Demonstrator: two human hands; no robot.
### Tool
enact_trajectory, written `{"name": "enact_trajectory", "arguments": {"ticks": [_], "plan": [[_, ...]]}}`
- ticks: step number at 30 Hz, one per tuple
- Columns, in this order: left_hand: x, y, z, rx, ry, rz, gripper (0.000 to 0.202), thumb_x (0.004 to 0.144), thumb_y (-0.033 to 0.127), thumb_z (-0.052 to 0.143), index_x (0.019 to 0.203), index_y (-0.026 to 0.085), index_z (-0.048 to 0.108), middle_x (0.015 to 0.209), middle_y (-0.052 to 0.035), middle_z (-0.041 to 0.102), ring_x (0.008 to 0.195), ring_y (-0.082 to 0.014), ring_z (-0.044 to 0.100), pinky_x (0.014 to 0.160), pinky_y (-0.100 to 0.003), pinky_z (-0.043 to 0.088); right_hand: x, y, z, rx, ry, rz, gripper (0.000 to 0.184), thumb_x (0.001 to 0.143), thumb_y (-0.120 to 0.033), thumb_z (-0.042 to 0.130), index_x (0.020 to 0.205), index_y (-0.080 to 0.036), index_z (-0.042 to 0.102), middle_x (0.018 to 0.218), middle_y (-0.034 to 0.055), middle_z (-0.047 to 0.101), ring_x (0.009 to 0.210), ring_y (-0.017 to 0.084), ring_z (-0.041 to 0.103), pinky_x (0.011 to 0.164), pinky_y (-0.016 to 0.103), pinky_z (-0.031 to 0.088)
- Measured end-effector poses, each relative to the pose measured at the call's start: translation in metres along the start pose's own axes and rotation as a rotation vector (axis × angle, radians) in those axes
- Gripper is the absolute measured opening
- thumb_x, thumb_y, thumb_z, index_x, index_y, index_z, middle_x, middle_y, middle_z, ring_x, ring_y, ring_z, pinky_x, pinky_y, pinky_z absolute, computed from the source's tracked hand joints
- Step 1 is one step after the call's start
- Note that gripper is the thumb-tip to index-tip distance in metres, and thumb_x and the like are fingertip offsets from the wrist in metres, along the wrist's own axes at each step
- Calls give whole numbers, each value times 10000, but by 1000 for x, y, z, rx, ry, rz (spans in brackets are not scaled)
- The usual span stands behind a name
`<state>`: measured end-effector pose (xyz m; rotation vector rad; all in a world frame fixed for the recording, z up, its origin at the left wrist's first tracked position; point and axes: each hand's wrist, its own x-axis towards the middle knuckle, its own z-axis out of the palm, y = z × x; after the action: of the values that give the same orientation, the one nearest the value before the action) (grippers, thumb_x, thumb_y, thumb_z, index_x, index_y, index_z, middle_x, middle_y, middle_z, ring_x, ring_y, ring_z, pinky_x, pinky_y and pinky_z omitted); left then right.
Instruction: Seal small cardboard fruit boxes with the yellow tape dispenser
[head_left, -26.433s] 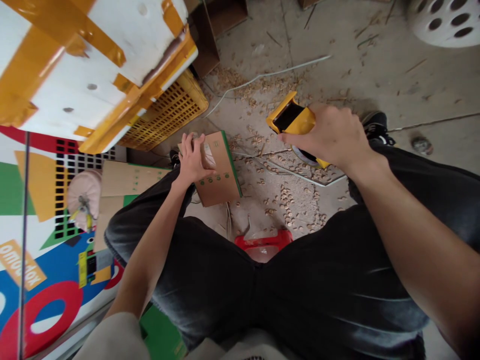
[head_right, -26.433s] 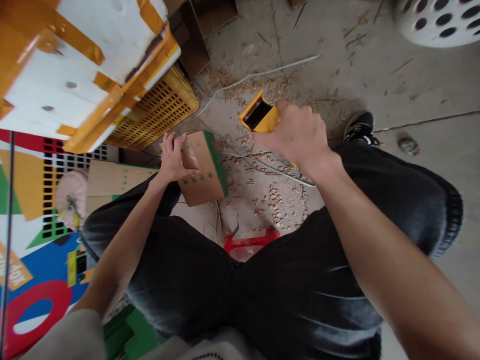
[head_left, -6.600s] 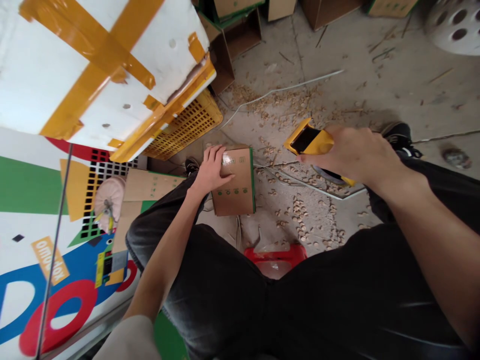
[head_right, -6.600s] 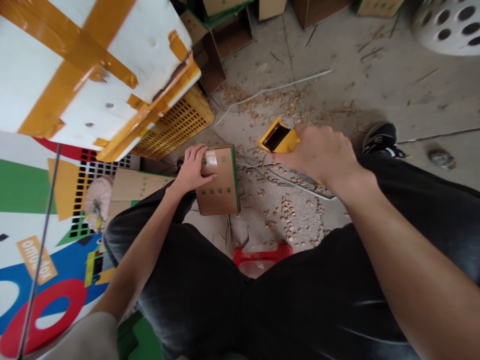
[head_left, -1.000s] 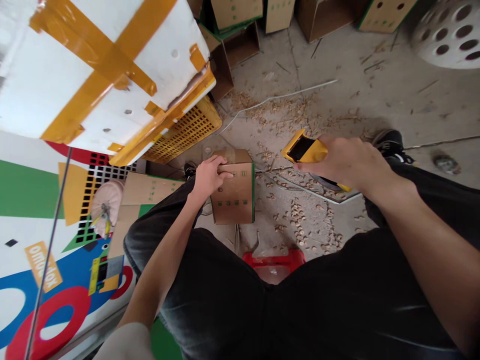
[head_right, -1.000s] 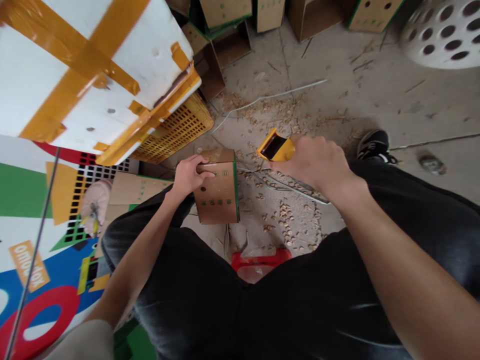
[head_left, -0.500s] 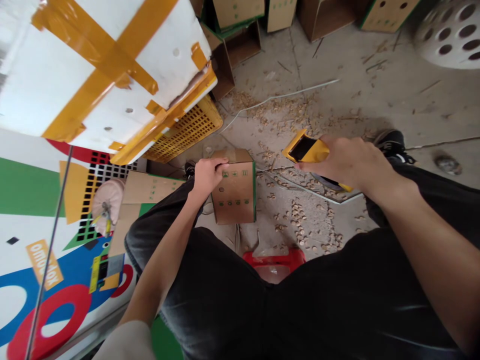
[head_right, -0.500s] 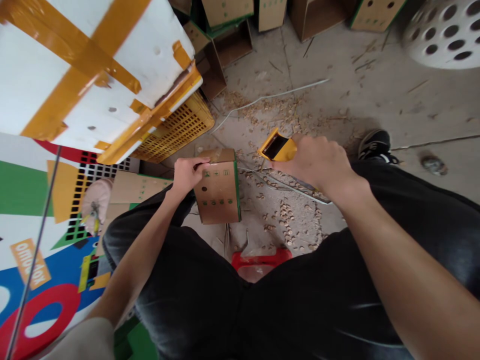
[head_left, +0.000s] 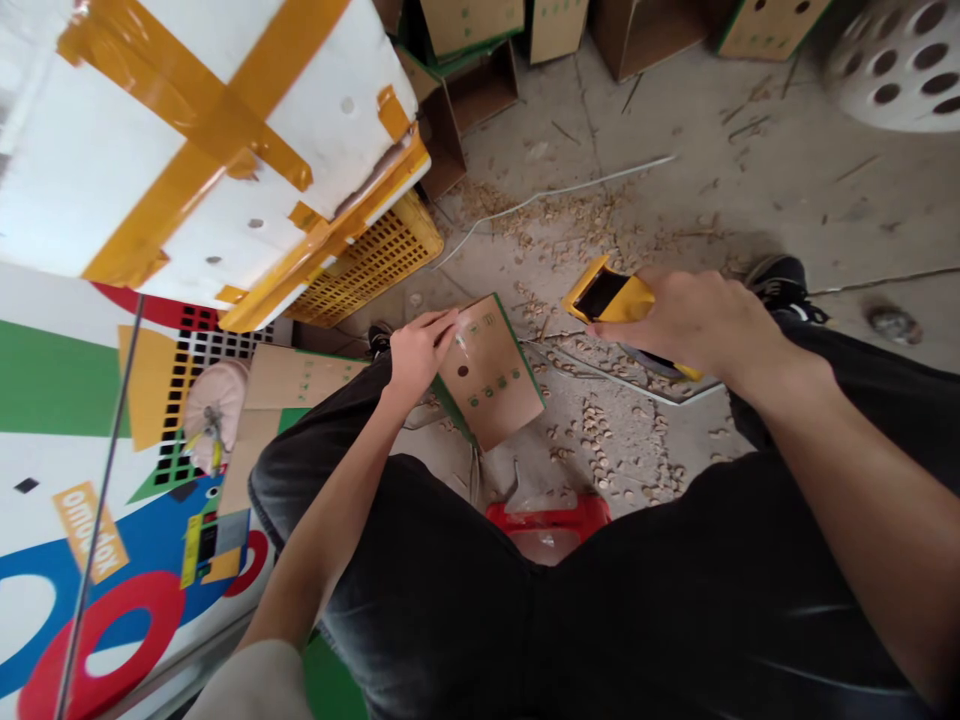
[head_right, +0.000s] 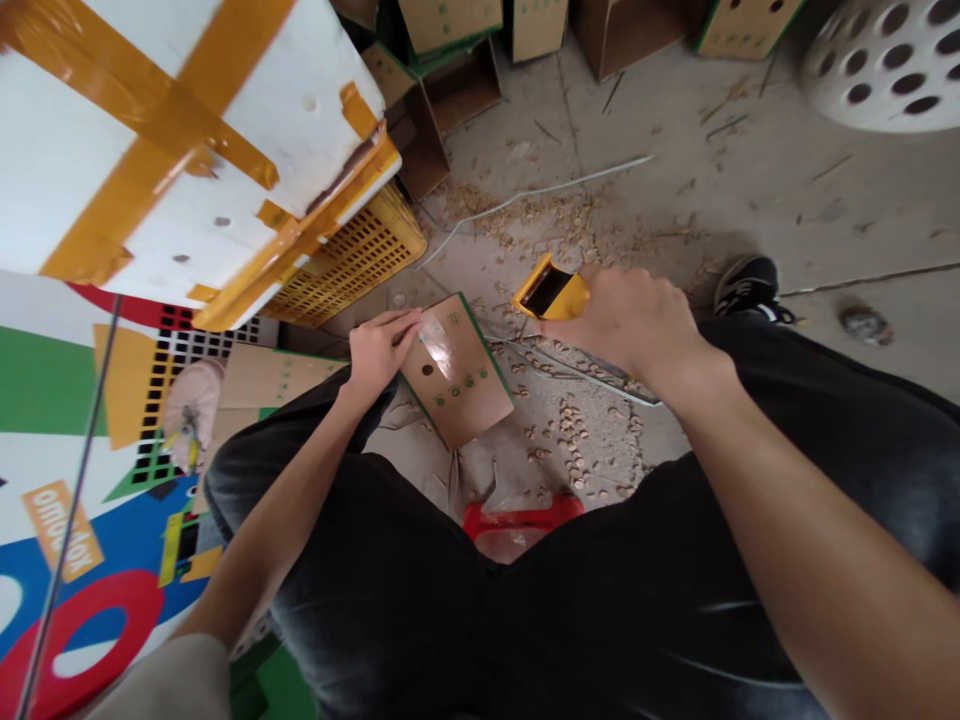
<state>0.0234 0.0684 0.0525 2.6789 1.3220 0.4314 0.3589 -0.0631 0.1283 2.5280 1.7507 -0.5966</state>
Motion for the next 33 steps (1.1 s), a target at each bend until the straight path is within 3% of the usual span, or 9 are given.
{"name": "enact_trajectory", "arguments": {"ticks": [5, 14, 26, 30, 33], "plan": [[1, 3, 0, 19, -32, 36, 343, 1061, 373, 596, 1365, 297, 737, 1229, -60, 773, 1060, -225, 754, 855, -324, 588, -1, -2, -2, -2, -9, 7, 772, 807, -825, 621, 1216, -175, 697, 1046, 220, 758, 1000, 455, 728, 793, 479, 529], [3, -5, -4, -29, -19, -2, 308, 1059, 341, 576, 1261, 252, 791, 1182, -75, 777, 1043, -229, 742, 878, -341, 578, -2, -4, -4, -7, -32, 7, 759, 820, -813, 628, 1224, -173, 684, 1083, 228, 762, 1039, 474, 728, 787, 472, 521], [6, -10, -5, -110, -5, -20, 263, 1003, 295, 647, 1202, 259, 815, 1139, -47, 799, 1003, -229, 744, 878, -346, 570, -1, -1, -1, -2, -11, -4, 872, 804, -919, 510, 1217, -172, 690, 1085, 225, 765, 1022, 461, 732, 795, 482, 531], [5, -11, -4, -112, -9, -32, 292, 1017, 287, 604, 1228, 244, 802, 1188, -63, 788, 1054, -238, 737, 932, -369, 573, -1, -1, 1, -4, 0, -3, 863, 792, -927, 507, 1182, -183, 702, 1053, 209, 768, 1001, 449, 734, 790, 478, 535], [4, -8, -3, -55, -10, -13, 312, 1023, 324, 613, 1279, 239, 769, 1259, -82, 767, 1154, -268, 712, 1081, -449, 516, -1, -2, 1, -15, -1, 4, 861, 794, -928, 504, 1184, -186, 701, 1046, 209, 767, 992, 444, 735, 784, 475, 533]]}}
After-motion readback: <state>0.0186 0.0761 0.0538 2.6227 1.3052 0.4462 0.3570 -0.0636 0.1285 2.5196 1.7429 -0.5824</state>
